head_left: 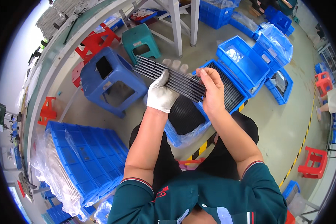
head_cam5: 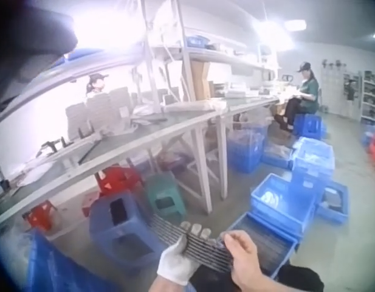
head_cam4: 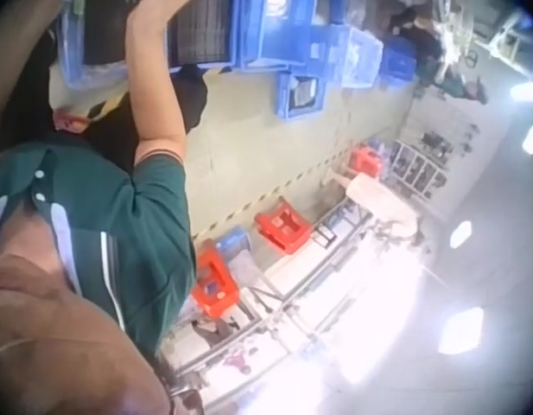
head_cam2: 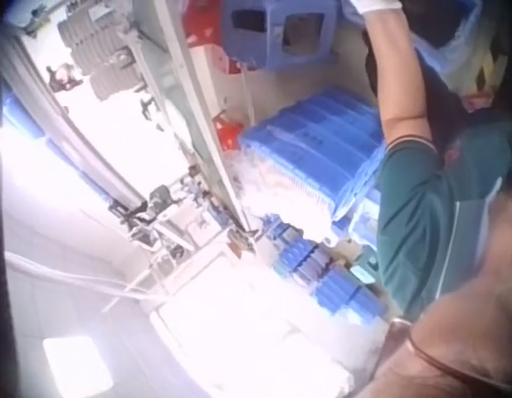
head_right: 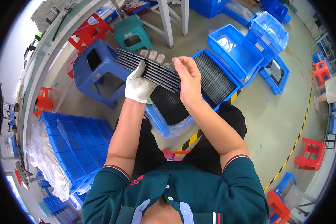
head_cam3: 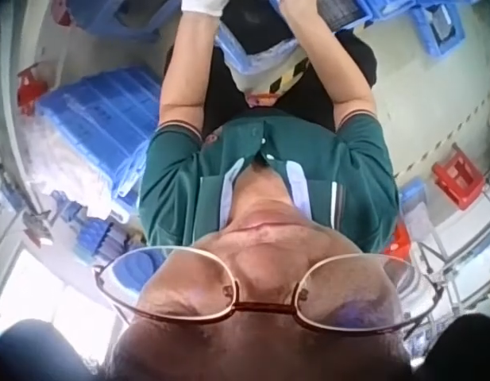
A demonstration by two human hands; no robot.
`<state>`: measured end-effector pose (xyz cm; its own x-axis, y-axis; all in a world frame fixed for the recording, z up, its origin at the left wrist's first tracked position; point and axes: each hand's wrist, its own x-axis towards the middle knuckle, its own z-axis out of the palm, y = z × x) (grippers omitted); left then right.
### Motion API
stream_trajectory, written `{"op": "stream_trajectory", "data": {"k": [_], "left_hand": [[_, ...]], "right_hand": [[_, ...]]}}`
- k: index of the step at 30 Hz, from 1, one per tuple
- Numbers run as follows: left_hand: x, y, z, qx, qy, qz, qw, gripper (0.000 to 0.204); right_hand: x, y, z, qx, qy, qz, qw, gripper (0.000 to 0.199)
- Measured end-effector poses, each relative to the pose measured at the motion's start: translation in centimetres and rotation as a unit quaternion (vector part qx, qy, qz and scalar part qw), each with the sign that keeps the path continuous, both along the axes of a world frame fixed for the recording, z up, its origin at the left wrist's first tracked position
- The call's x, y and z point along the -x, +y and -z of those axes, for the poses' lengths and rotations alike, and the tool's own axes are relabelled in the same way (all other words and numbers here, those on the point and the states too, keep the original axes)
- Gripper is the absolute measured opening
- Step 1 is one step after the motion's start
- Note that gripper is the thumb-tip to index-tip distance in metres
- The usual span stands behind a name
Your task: Manually sorting and placing thin black components into a slotted storage tray for organization.
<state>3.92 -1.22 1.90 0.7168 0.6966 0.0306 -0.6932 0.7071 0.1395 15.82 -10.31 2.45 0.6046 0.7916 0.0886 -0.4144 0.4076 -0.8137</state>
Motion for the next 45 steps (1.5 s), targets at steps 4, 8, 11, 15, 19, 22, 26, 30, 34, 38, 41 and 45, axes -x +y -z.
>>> {"op": "stream_trajectory", "data": {"k": [4, 8, 11, 15, 19, 22, 26, 30, 34, 38, 41, 45], "left_hand": [[0.0, -0.3, 0.7, 0.068, -0.018, -0.014, 0.997, 0.035], [0.5, -0.4, 0.4, 0.041, 0.002, -0.023, 0.999, 0.038], [0.8, -0.1, 0.8, 0.042, 0.011, -0.033, 0.999, 0.034], [1.1, -0.1, 0.4, 0.101, 0.090, -0.059, 0.989, 0.028], [2.5, 0.5, -0.3, 0.064, 0.113, -0.059, 0.990, 0.022], [3.8, 1.1, -0.4, 0.042, 0.089, -0.065, 0.993, 0.022], [4.3, 0.9, -0.2, 0.017, 0.088, -0.066, 0.994, 0.024], [4.9, 0.9, 0.2, -0.024, 0.011, -0.033, 0.999, 0.025], [5.4, 1.3, 0.6, -0.060, -0.024, -0.031, 0.997, 0.026], [5.4, 1.7, 1.1, -0.068, -0.066, -0.027, 0.995, 0.027], [5.3, 1.4, 0.5, -0.035, -0.020, -0.057, 0.998, 0.025], [5.4, 1.5, 0.2, -0.058, -0.044, -0.050, 0.996, 0.022]], "right_hand": [[0.6, 1.0, 0.2, 0.035, 0.032, 0.015, 0.999, 0.011], [1.1, 1.5, 0.2, 0.047, 0.037, -0.001, 0.998, 0.011], [1.6, 1.7, 0.5, 0.048, 0.036, -0.009, 0.998, 0.010], [2.3, 1.5, 1.1, 0.044, 0.059, -0.035, 0.997, 0.009], [0.6, 0.9, -0.3, 0.042, -0.022, 0.013, 0.999, 0.010], [-1.1, -0.4, -1.6, 0.081, -0.116, -0.024, 0.990, 0.011], [-1.2, -1.9, -2.4, 0.102, -0.195, -0.082, 0.972, 0.012], [-1.7, -2.6, -2.4, 0.132, -0.235, -0.071, 0.960, 0.016], [-1.5, -2.5, -1.8, 0.137, -0.217, -0.066, 0.964, 0.018], [-0.9, -2.6, -0.3, 0.159, -0.141, -0.154, 0.965, 0.017], [-0.4, -2.6, -0.1, 0.160, -0.122, -0.180, 0.963, 0.016], [0.3, -2.5, 0.1, 0.176, -0.100, -0.209, 0.957, 0.014]]}}
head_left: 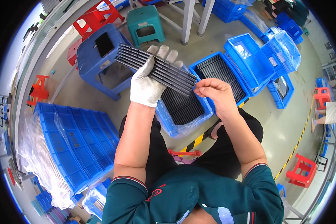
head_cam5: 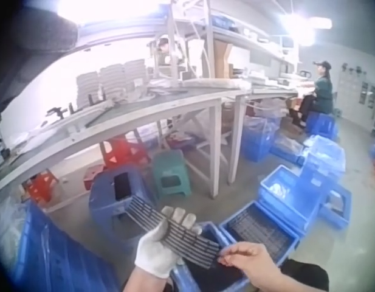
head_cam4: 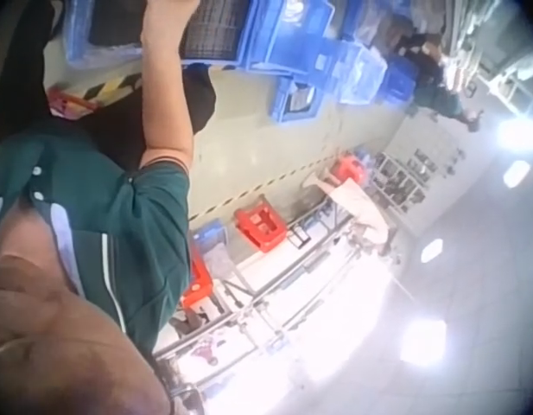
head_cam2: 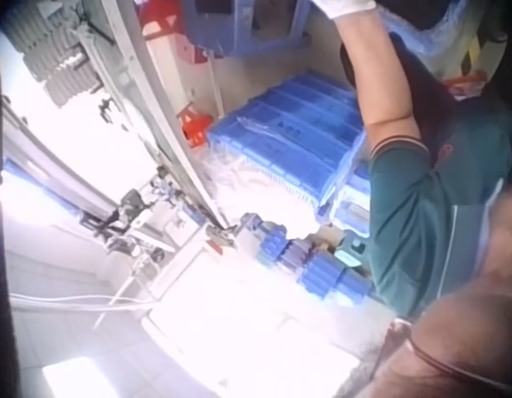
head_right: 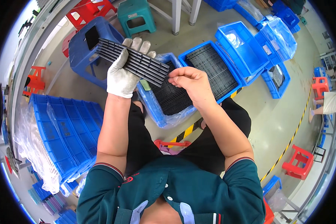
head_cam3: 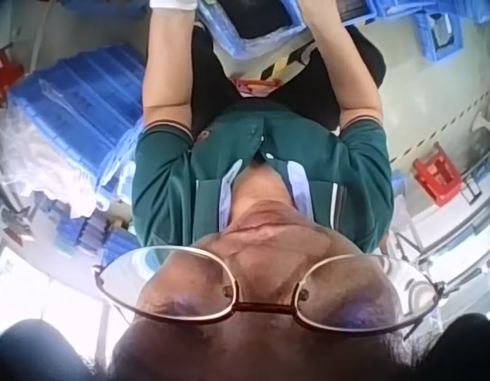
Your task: Manually sorting and placing thin black components into a slotted storage tray for organization.
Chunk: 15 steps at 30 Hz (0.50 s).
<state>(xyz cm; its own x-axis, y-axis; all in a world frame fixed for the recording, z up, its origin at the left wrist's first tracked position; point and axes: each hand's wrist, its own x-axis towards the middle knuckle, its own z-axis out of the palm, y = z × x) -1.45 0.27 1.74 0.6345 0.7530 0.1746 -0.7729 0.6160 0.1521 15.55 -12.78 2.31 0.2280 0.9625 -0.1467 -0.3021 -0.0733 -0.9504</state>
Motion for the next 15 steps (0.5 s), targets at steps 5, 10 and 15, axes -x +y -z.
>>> {"op": "stream_trajectory", "data": {"k": [5, 10, 15], "left_hand": [[0.2, -0.4, -0.5, 0.002, 0.028, -0.019, 0.999, 0.022], [0.2, -0.6, -0.5, 0.024, 0.042, -0.023, 0.999, 0.024], [0.1, -0.7, -0.3, 0.022, 0.038, -0.019, 0.999, 0.025]], "right_hand": [[0.8, 0.2, -0.7, 0.047, 0.011, -0.042, 0.998, 0.020], [1.4, 0.5, -0.3, 0.039, -0.013, -0.064, 0.997, 0.027], [1.4, 0.7, -0.1, 0.054, -0.007, -0.070, 0.996, 0.024]]}}
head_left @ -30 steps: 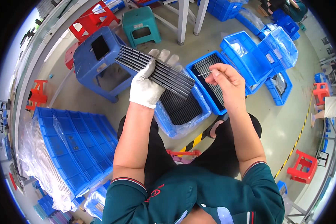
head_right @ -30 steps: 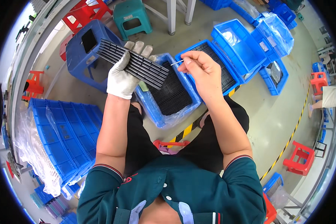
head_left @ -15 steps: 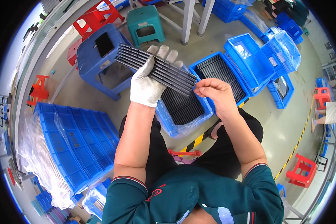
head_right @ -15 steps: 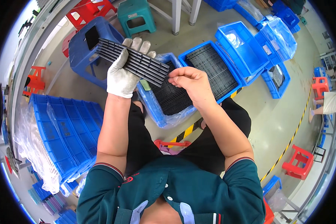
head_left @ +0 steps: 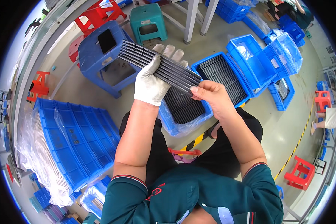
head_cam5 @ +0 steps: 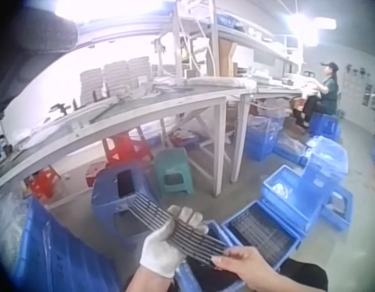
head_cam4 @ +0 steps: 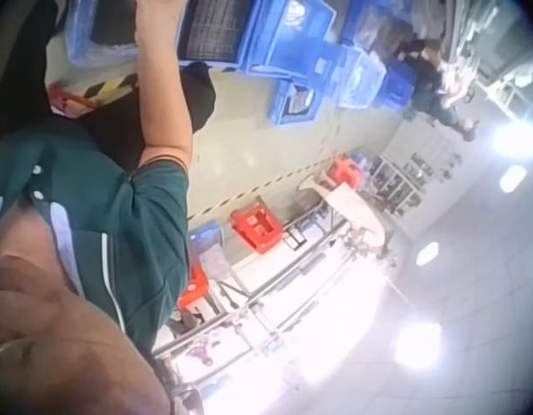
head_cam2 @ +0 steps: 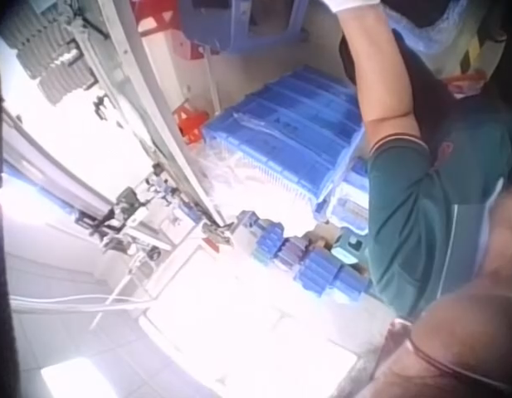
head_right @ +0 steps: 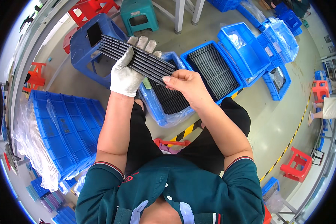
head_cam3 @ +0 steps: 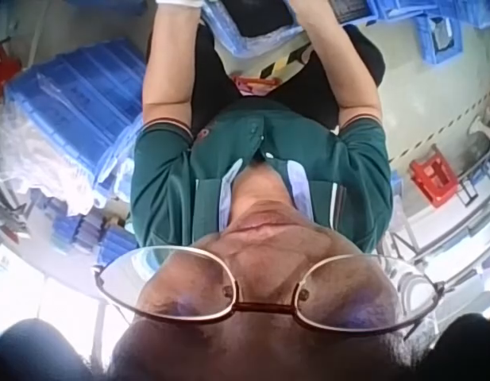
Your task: Manually sorting and placing thin black components into a slotted storage tray for organization.
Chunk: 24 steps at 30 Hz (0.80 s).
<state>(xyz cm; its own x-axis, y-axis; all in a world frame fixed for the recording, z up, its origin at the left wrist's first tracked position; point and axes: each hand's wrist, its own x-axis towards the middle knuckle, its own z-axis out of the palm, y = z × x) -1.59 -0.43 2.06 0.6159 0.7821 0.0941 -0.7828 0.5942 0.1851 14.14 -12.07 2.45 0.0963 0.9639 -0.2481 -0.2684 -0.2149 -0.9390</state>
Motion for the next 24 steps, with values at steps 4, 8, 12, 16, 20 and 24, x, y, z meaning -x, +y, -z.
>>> {"op": "stream_trajectory", "data": {"k": [4, 8, 12, 16, 20, 24], "left_hand": [[-0.10, -0.29, -0.19, 0.012, 0.009, -0.002, 1.000, 0.026], [-0.15, -0.43, -0.28, 0.011, 0.012, 0.005, 1.000, 0.027], [-0.28, -0.26, 0.04, 0.005, -0.004, 0.012, 1.000, 0.027], [-0.12, -0.19, 0.07, 0.009, 0.018, 0.000, 1.000, 0.027], [-0.18, -0.18, 0.05, 0.010, 0.019, -0.002, 1.000, 0.028], [-0.22, -0.36, -0.05, 0.028, 0.035, -0.003, 0.999, 0.029]], "right_hand": [[-0.42, 0.04, 0.57, 0.051, 0.058, -0.005, 0.997, 0.018], [-0.34, -0.02, 0.41, 0.078, 0.106, -0.002, 0.991, 0.014], [-0.43, -0.06, 0.33, 0.069, 0.102, -0.008, 0.992, 0.017], [-0.40, -0.03, -0.43, 0.078, 0.077, 0.026, 0.994, 0.016], [-0.57, -0.04, -0.20, 0.043, 0.046, 0.021, 0.998, 0.017], [-0.58, 0.08, 0.19, 0.060, 0.082, 0.032, 0.994, 0.019]]}}
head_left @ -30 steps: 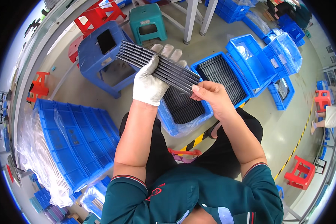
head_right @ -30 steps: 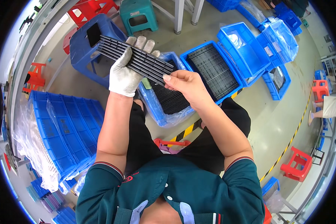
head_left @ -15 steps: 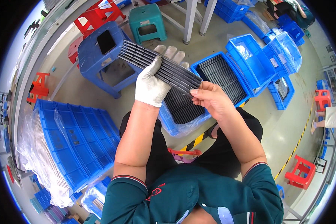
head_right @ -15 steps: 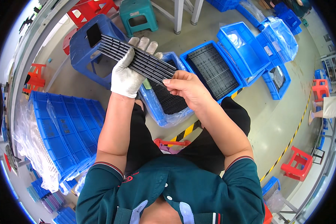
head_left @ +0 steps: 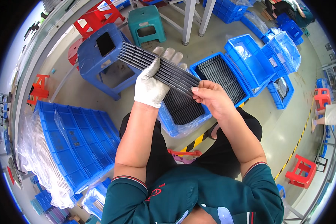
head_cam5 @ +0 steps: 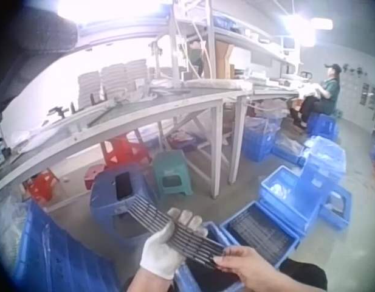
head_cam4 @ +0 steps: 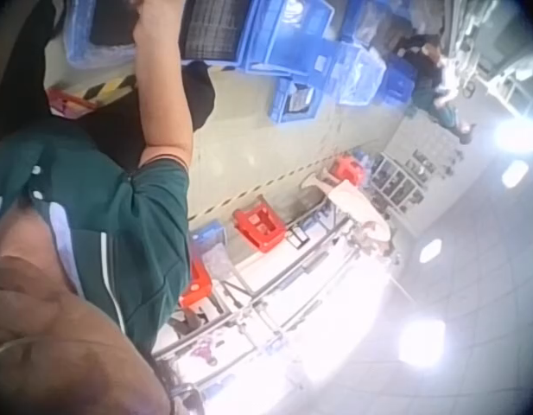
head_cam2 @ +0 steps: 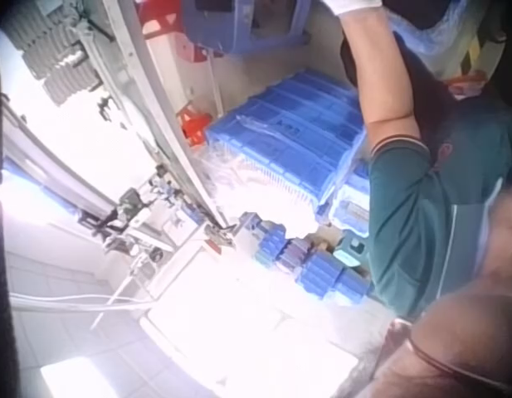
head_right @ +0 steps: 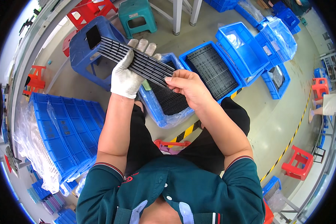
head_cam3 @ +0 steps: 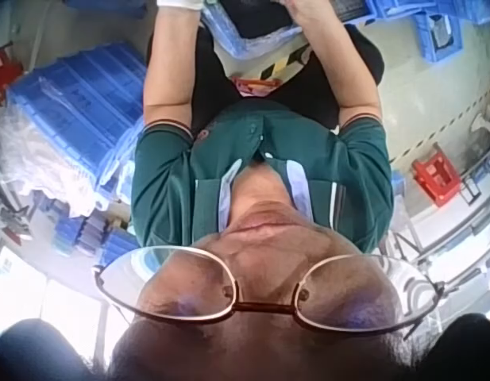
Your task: Manually sorting and placing thin black components into a slotted storage tray for organization.
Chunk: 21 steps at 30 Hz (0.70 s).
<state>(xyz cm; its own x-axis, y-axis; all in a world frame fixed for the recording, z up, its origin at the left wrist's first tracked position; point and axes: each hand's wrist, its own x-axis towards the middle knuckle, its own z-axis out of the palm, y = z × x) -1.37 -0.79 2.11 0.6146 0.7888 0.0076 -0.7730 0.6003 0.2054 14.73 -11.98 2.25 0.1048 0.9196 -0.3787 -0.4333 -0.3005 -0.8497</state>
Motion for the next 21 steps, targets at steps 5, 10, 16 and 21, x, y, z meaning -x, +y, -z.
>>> {"op": "stream_trajectory", "data": {"k": [5, 10, 16, 21], "left_hand": [[0.0, 0.0, 0.1, -0.002, -0.005, 0.004, 1.000, 0.029], [0.0, 0.2, 0.5, -0.002, 0.003, 0.007, 1.000, 0.028], [0.2, 1.0, 0.7, -0.015, -0.036, 0.003, 0.999, 0.025], [0.2, 1.0, 0.2, -0.005, -0.020, -0.016, 1.000, 0.023]], "right_hand": [[-0.2, 0.1, 0.0, 0.017, 0.050, -0.008, 0.999, 0.022], [-0.4, 0.1, 0.2, 0.012, 0.039, -0.031, 0.999, 0.021], [-0.4, -0.1, -0.2, 0.024, 0.044, -0.005, 0.999, 0.020], [-0.2, -0.5, 0.0, 0.022, -0.001, -0.056, 0.998, 0.023]]}}
